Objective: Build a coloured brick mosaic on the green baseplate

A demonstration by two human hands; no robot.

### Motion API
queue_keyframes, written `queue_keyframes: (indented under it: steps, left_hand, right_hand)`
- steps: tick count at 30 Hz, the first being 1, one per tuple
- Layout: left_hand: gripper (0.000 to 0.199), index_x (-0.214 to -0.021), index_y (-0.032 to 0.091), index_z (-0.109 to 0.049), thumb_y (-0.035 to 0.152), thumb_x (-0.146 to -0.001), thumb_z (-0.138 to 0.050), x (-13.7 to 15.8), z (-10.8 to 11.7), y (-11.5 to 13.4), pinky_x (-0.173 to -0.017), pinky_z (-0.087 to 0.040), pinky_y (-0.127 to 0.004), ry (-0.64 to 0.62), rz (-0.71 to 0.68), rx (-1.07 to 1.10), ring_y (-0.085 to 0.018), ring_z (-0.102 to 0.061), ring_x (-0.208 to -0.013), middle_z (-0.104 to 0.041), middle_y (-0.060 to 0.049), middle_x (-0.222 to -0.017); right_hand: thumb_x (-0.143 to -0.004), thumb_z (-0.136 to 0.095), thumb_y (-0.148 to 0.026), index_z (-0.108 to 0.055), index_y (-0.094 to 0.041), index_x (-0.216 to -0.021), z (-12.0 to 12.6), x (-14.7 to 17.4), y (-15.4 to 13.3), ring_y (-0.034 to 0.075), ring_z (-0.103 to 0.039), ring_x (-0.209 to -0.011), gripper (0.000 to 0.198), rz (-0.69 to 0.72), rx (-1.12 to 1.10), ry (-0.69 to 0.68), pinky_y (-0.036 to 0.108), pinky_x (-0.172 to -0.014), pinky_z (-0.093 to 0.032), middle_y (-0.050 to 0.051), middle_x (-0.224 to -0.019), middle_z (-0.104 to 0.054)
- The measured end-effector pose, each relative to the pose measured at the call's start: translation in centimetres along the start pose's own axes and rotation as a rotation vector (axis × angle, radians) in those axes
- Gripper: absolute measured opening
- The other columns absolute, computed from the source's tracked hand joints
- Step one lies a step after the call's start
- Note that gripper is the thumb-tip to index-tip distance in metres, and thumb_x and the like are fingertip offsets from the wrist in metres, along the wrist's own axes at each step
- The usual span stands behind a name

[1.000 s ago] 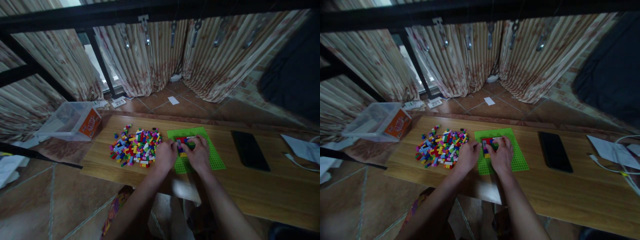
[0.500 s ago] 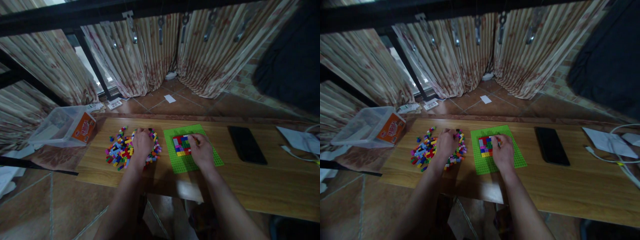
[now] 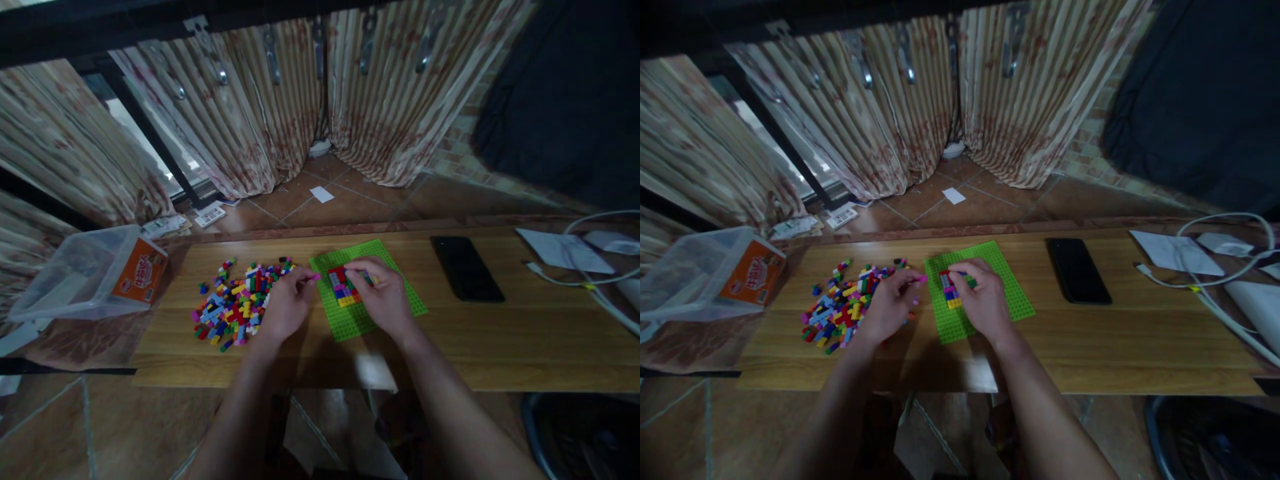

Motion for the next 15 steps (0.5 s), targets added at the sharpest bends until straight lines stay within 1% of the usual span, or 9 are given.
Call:
queue_keyframes:
  steps: [3,6,10,13,15]
  left_hand:
    - [0.019,-0.091,0.015,-0.07,0.025,-0.089,-0.054,0.7,-1.8,0.5,-0.076,-0.049,-0.025,-0.137,-0.016,0.24,-0.015,-0.063,-0.081,-0.071,-0.004,-0.086]
    - [0.017,-0.089,0.013,-0.071,0.025,-0.086,-0.058,0.9,-2.7,0.4,-0.076,-0.048,-0.024,-0.194,0.033,0.356,-0.014,-0.062,-0.079,-0.071,-0.003,-0.083]
    - [0.017,-0.086,0.013,-0.07,0.026,-0.084,-0.059,0.8,-3.0,0.2,-0.069,-0.046,-0.023,-0.176,0.096,0.414,-0.012,-0.059,-0.073,-0.069,-0.003,-0.078]
    - [0.017,-0.082,0.014,-0.069,0.027,-0.084,-0.058,0.7,-3.4,0.1,-0.061,-0.042,-0.022,-0.159,0.118,0.395,-0.011,-0.054,-0.064,-0.066,-0.001,-0.072]
    - [0.018,-0.081,0.014,-0.068,0.027,-0.085,-0.056,0.6,-3.6,0.0,-0.059,-0.041,-0.021,-0.149,0.12,0.361,-0.01,-0.052,-0.061,-0.065,-0.001,-0.07]
  right_hand:
    - [-0.091,-0.06,-0.028,-0.073,-0.026,-0.099,-0.8,0.4,-0.8,0.019,-0.065,-0.095,0.016,0.053,-0.008,-0.196,0.035,-0.087,-0.049,0.003,-0.096,-0.072]
    - [-0.091,-0.06,-0.026,-0.074,-0.026,-0.097,-1.0,0.6,-0.9,0.018,-0.065,-0.091,0.015,0.043,0.028,-0.287,0.035,-0.084,-0.049,0.002,-0.094,-0.072]
    - [-0.091,-0.06,-0.025,-0.075,-0.025,-0.094,-0.8,0.7,-0.6,0.017,-0.064,-0.083,0.015,0.009,0.056,-0.348,0.033,-0.08,-0.049,0.001,-0.089,-0.071]
    - [-0.091,-0.059,-0.024,-0.075,-0.025,-0.09,-0.6,0.6,-0.2,0.017,-0.064,-0.082,0.015,-0.001,0.084,-0.373,0.033,-0.079,-0.048,0.001,-0.088,-0.071]
    - [-0.091,-0.06,-0.023,-0.075,-0.025,-0.088,-0.4,0.5,0.2,0.017,-0.063,-0.082,0.016,0.004,0.119,-0.373,0.033,-0.079,-0.048,0.001,-0.087,-0.07]
Point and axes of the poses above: each hand's wrist, its own x-axis away from the middle knuckle, its own z-axis out of the back of the hand, y = z × x, the point moved 4 cm from there along -x, towards the middle knuckle
